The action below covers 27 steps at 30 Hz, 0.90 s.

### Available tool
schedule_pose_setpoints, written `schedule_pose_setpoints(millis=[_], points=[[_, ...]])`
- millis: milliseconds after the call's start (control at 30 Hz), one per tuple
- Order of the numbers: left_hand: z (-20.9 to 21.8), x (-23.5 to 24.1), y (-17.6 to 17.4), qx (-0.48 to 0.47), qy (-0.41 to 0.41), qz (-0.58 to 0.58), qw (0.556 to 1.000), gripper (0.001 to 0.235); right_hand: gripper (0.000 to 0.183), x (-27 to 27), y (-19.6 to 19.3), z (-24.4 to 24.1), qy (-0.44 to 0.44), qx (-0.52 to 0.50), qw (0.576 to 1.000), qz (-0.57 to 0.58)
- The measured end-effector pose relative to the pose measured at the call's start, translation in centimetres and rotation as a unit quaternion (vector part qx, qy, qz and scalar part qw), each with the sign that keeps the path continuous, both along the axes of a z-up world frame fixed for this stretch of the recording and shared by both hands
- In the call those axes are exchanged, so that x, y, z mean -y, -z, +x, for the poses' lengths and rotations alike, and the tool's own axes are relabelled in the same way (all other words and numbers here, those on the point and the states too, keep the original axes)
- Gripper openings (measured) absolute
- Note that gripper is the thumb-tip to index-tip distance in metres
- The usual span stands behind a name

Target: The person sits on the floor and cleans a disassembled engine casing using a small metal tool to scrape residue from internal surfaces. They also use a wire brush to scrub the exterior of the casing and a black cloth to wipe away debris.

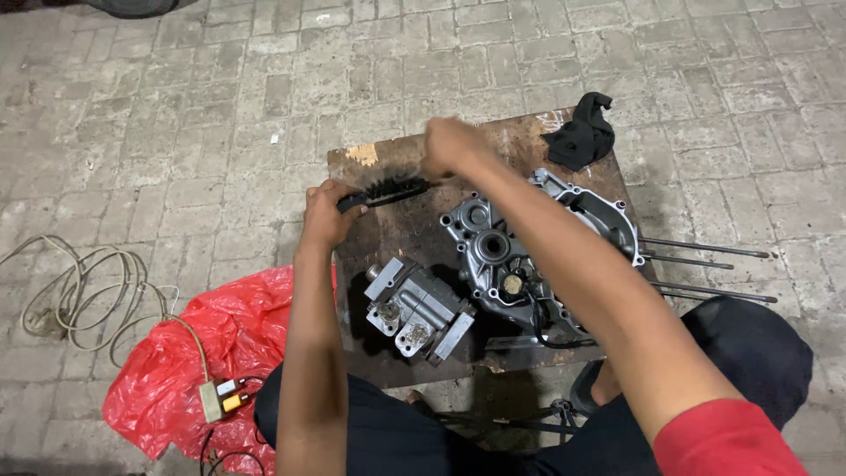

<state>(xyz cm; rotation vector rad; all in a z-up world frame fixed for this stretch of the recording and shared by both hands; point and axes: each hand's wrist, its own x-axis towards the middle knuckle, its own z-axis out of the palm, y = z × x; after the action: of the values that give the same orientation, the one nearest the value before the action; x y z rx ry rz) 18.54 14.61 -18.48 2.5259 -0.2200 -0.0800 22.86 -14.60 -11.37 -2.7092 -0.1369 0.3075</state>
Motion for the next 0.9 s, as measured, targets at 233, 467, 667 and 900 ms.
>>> schedule_pose_setpoints(millis=[233, 467, 667, 900], points=[[-0.7, 0.6, -1.1, 0.000, -0.011, -0.029, 1.000, 0.032, 0.024, -3.3, -7.4, -4.7, 0.038, 0.023, 0.996, 0.082], [-1.0, 0.2, -1.1, 0.028, 0.007, -0.050, 0.998, 0.032, 0.037, -2.0, -4.6, -3.3, 0.047, -0.012, 0.998, 0.033], [-3.9, 2.9, -6.8, 0.037, -0.066, 0.062, 0.995, 0.032, 0.041, -4.3, -10.1, -6.5, 0.037, -0.007, 0.998, 0.043], [-16.5, 11.9, -15.7, 0.027, 0.137, 0.051, 0.989, 0.040, 0.041, -4.7, -3.4, -2.5, 0.014, -0.027, 0.998, 0.057]])
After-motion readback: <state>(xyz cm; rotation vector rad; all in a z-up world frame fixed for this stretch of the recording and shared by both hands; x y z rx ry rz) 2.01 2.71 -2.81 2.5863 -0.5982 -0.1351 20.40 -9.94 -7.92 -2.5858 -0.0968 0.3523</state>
